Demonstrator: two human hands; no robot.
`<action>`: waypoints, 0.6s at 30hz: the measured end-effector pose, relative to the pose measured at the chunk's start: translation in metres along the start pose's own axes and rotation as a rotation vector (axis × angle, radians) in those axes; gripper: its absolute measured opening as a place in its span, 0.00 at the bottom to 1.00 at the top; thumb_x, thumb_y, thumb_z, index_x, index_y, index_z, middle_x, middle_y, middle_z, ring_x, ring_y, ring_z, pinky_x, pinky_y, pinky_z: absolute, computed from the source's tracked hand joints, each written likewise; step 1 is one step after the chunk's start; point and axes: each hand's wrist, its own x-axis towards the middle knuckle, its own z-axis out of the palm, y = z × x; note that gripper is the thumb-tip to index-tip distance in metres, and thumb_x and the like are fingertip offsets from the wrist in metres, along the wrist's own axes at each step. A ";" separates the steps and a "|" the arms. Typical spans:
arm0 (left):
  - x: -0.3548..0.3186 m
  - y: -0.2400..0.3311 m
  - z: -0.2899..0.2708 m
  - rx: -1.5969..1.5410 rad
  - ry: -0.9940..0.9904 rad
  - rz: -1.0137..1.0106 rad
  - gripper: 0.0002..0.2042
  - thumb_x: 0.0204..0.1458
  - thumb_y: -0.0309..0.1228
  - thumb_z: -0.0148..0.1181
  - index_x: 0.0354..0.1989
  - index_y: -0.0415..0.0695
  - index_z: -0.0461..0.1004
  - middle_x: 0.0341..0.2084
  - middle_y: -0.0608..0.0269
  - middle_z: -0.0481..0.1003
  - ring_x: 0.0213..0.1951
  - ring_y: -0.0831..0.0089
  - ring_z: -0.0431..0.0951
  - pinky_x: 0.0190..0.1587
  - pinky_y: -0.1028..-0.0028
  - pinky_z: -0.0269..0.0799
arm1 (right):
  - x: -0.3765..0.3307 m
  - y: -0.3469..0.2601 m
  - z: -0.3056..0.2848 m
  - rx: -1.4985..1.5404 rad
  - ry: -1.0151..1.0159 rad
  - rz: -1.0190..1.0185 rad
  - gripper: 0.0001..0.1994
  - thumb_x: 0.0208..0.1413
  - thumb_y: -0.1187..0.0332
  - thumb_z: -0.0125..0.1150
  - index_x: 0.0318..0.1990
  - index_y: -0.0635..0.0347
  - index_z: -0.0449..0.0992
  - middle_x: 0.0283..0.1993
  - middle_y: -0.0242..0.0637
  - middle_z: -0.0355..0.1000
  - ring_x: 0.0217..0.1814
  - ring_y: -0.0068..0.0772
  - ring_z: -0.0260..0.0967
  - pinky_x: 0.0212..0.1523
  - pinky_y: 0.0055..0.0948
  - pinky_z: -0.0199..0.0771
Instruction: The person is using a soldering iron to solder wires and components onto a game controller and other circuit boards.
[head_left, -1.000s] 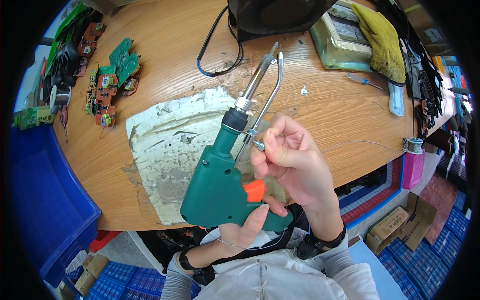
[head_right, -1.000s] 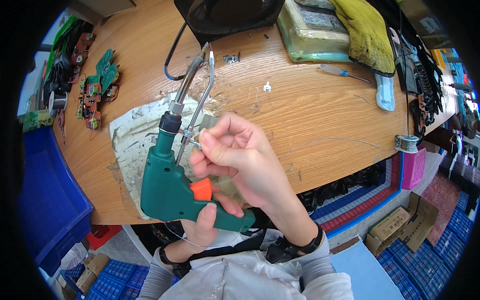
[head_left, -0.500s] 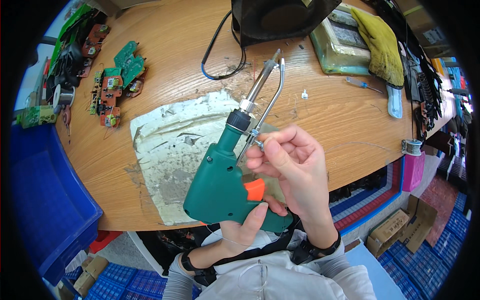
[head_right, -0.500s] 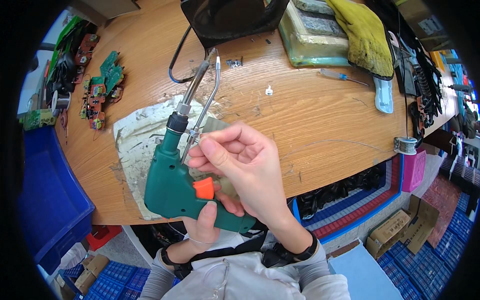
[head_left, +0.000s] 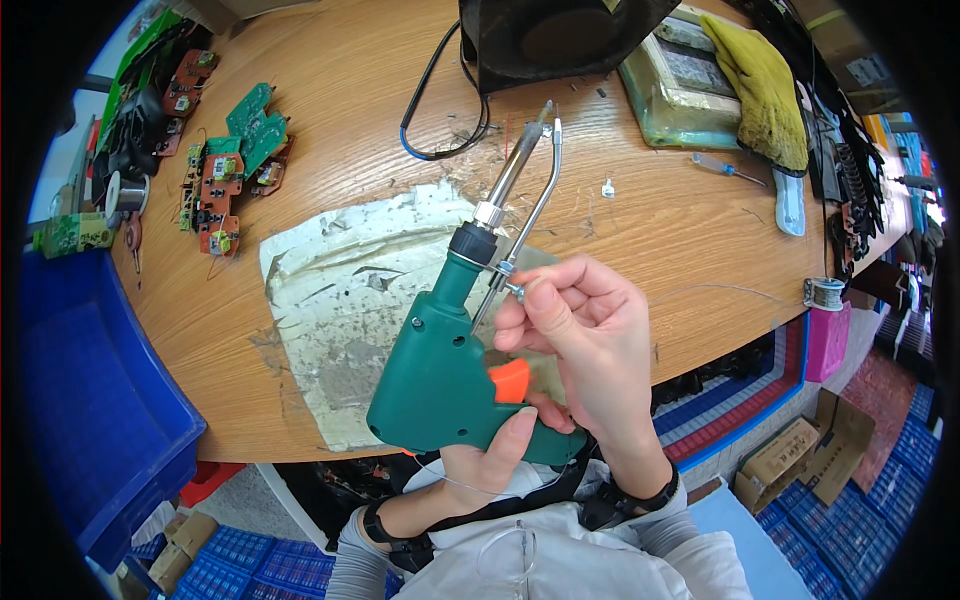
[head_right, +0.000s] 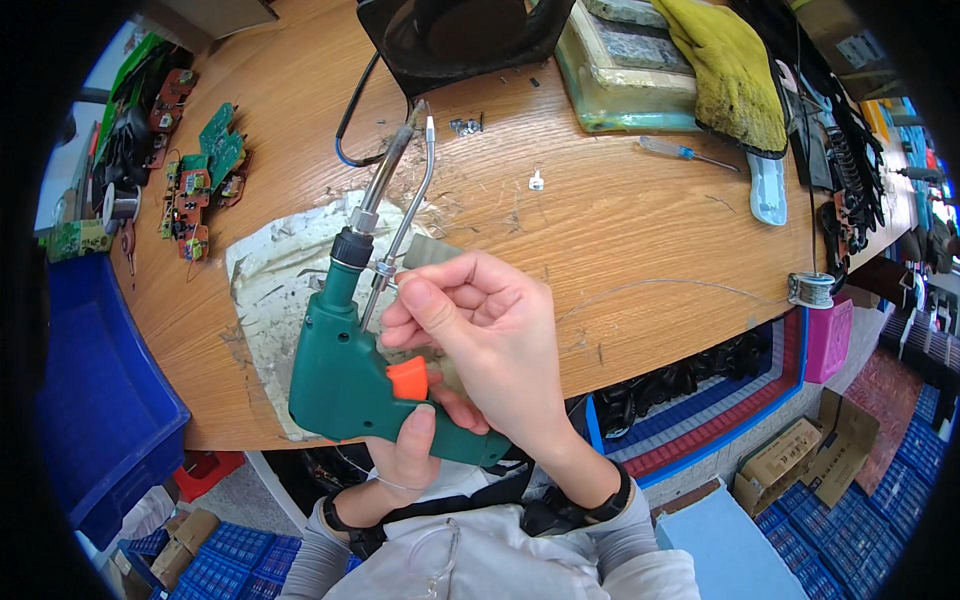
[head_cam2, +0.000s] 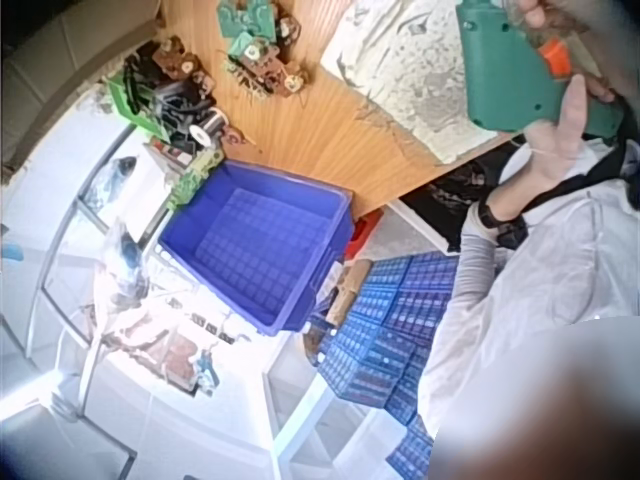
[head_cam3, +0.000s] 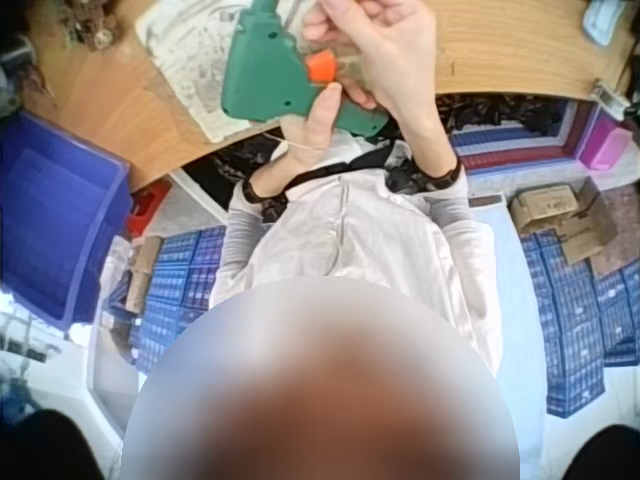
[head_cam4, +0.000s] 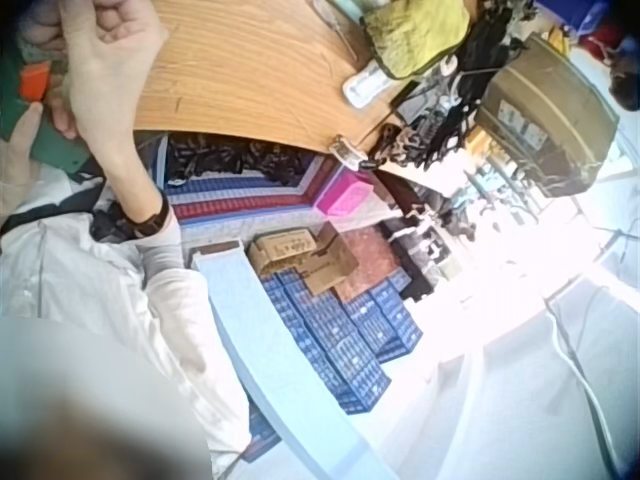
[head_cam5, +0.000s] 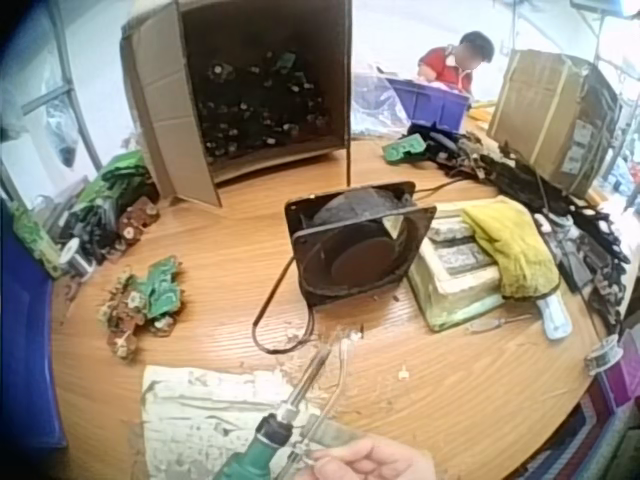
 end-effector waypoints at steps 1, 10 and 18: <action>0.000 0.001 0.002 -0.001 -0.003 0.000 0.20 0.48 0.40 0.45 0.39 0.31 0.58 0.20 0.53 0.67 0.25 0.69 0.71 0.29 0.72 0.69 | 0.000 -0.001 0.000 -0.028 -0.004 -0.006 0.08 0.51 0.71 0.50 0.32 0.68 0.66 0.26 0.40 0.69 0.26 0.24 0.69 0.27 0.19 0.71; 0.001 0.006 0.002 0.103 0.025 0.046 0.19 0.47 0.38 0.44 0.38 0.30 0.61 0.21 0.57 0.67 0.25 0.73 0.68 0.28 0.78 0.65 | -0.001 0.006 0.009 -0.184 0.059 -0.114 0.09 0.53 0.70 0.48 0.30 0.69 0.68 0.22 0.35 0.68 0.23 0.19 0.66 0.24 0.15 0.68; 0.002 0.006 0.003 0.112 0.024 0.045 0.20 0.47 0.38 0.44 0.39 0.30 0.60 0.23 0.57 0.67 0.25 0.74 0.67 0.28 0.79 0.63 | 0.001 0.005 0.007 -0.302 0.019 -0.145 0.11 0.55 0.69 0.43 0.29 0.70 0.67 0.20 0.37 0.67 0.20 0.21 0.65 0.22 0.16 0.67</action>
